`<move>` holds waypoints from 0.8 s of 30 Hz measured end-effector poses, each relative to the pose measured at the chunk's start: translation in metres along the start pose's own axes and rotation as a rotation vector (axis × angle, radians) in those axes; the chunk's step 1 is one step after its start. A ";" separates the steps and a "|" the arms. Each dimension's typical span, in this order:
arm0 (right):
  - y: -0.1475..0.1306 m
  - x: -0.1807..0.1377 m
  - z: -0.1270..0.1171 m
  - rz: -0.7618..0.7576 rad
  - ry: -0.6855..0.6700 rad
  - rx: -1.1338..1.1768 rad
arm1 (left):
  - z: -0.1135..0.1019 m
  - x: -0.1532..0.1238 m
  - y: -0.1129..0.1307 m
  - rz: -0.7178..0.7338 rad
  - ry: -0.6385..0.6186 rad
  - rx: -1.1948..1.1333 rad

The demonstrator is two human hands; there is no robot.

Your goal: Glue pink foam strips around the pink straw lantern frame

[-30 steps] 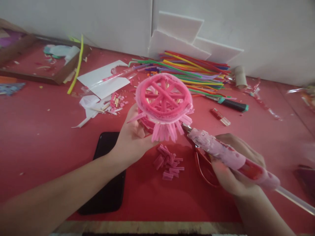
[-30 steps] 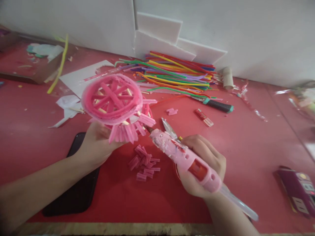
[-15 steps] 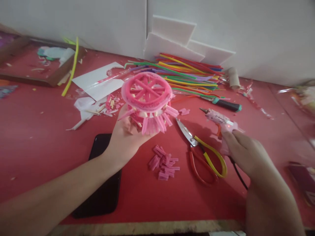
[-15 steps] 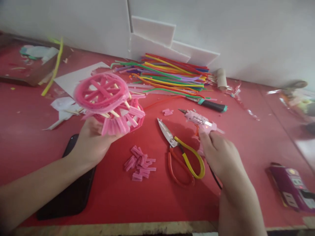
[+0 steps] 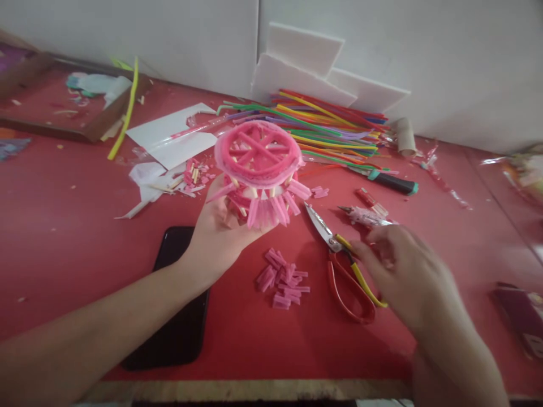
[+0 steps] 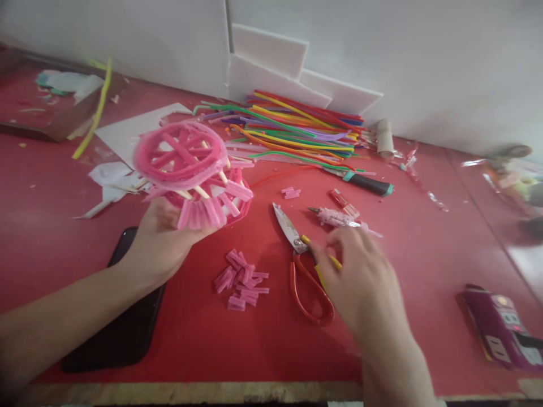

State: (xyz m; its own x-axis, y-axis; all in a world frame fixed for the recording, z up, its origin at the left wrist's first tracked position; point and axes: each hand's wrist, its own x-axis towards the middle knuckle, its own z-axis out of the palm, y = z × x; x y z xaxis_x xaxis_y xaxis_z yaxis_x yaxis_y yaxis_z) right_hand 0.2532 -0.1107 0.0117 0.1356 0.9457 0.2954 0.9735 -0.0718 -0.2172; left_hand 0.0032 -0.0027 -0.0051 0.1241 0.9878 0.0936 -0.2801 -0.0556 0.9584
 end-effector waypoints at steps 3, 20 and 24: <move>-0.041 -0.002 0.005 -0.290 -0.151 0.295 | 0.001 -0.001 0.003 0.020 -0.031 -0.019; -0.046 0.001 0.027 -0.533 -0.234 0.377 | 0.001 -0.001 0.007 0.070 -0.091 0.069; -0.040 0.005 0.020 -0.452 -0.288 0.449 | 0.000 -0.001 0.004 0.075 -0.079 0.075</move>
State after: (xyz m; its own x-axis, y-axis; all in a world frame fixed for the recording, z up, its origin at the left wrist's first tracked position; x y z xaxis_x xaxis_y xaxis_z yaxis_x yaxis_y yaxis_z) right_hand 0.2111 -0.0966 0.0030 -0.3796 0.9027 0.2027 0.7444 0.4281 -0.5124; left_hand 0.0021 -0.0035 -0.0010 0.1810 0.9662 0.1836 -0.2197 -0.1423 0.9651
